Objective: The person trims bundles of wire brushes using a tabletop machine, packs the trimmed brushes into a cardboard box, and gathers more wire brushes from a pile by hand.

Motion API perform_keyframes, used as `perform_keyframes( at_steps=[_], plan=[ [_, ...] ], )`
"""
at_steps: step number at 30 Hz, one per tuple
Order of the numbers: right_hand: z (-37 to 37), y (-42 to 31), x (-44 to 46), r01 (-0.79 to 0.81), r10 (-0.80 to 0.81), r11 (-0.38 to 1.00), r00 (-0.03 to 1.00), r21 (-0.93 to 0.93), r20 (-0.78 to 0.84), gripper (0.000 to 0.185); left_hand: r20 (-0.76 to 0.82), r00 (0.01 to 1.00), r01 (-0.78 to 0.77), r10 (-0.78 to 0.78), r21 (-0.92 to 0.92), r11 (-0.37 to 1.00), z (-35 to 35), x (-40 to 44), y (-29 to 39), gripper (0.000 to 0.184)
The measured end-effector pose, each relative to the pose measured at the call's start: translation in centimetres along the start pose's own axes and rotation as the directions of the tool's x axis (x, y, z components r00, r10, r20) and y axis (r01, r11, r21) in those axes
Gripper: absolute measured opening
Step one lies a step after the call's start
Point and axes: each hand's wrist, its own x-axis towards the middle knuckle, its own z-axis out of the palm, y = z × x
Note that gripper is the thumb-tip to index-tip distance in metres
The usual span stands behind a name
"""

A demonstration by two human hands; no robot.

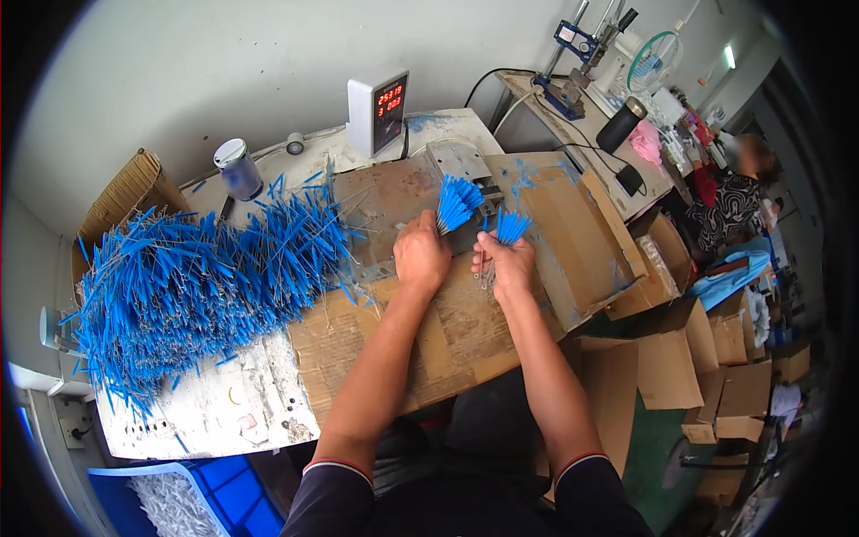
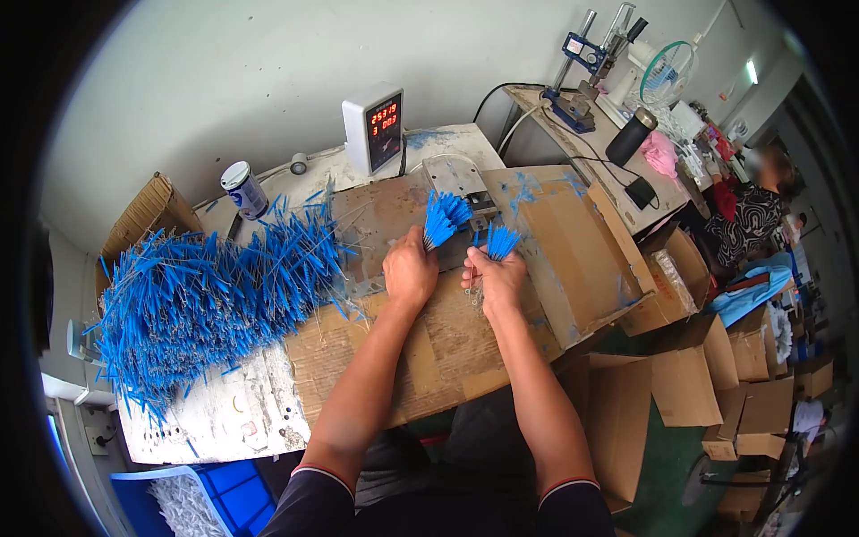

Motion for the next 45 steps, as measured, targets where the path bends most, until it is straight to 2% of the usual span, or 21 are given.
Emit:
perform_keyframes(
  at_steps=[3,6,11,13,14,16,19,26,30,35,39,41,45],
  plan=[
    [0.0,0.0,-0.1,-0.02,0.02,0.999,1.0,-0.029,-0.011,0.012,0.014,1.0,-0.01,0.01,0.008,1.0,0.0,0.0,-0.1,0.022],
    [-0.1,0.8,0.0,0.029,-0.031,0.997,0.999,0.073,0.039,0.014,0.0,0.999,-0.039,0.039,0.03,0.999,0.3,0.0,-0.3,0.021],
    [0.0,0.7,0.1,0.029,-0.026,0.997,0.999,0.067,-0.042,0.016,-0.032,0.992,-0.123,0.125,0.071,0.99,1.0,0.0,-0.7,0.021],
    [0.3,0.4,0.2,0.037,-0.034,0.998,0.998,0.055,-0.046,0.016,-0.126,0.987,-0.085,0.095,0.08,0.993,1.1,0.0,-0.6,0.017],
    [0.4,0.3,0.2,0.041,-0.039,0.998,0.998,0.041,-0.049,0.016,-0.126,0.987,-0.088,0.097,0.08,0.993,1.0,0.0,-0.5,0.017],
    [0.9,0.1,0.6,0.042,-0.04,0.999,0.998,0.033,-0.049,0.015,-0.129,0.988,0.091,-0.088,0.021,0.996,0.7,0.1,-0.3,0.014],
    [1.3,0.0,1.3,0.036,-0.035,0.999,0.998,0.008,-0.055,0.015,-0.127,0.983,0.126,-0.132,-0.055,0.991,0.2,0.0,-0.1,0.013],
    [2.0,-0.2,2.5,0.007,-0.013,0.997,0.996,-0.07,-0.089,0.018,-0.098,0.985,0.138,-0.145,-0.076,0.988,0.0,0.1,0.0,0.017],
    [1.8,-0.1,2.4,0.017,-0.022,0.998,0.997,-0.066,-0.069,0.014,-0.15,0.984,0.089,-0.1,-0.078,0.993,0.1,0.1,0.0,0.016],
    [1.4,-0.3,2.1,-0.014,0.017,0.996,0.999,0.083,-0.036,0.012,-0.126,0.99,0.063,-0.07,-0.056,0.996,0.3,0.1,-0.2,0.015],
    [0.5,0.0,1.2,0.011,-0.014,0.988,1.0,0.151,0.016,0.015,-0.047,0.997,0.06,-0.061,-0.019,0.998,0.2,0.2,-0.2,0.017],
    [-0.3,0.6,0.5,-0.03,-0.001,0.977,0.99,0.21,0.144,0.018,-0.025,0.998,0.062,-0.062,-0.004,0.998,0.3,0.1,-0.2,0.017],
    [-0.6,1.1,0.0,0.03,-0.051,0.983,0.992,0.18,0.111,0.019,-0.042,0.999,0.03,-0.03,0.005,1.0,0.4,0.1,-0.3,0.016]
  ],
)
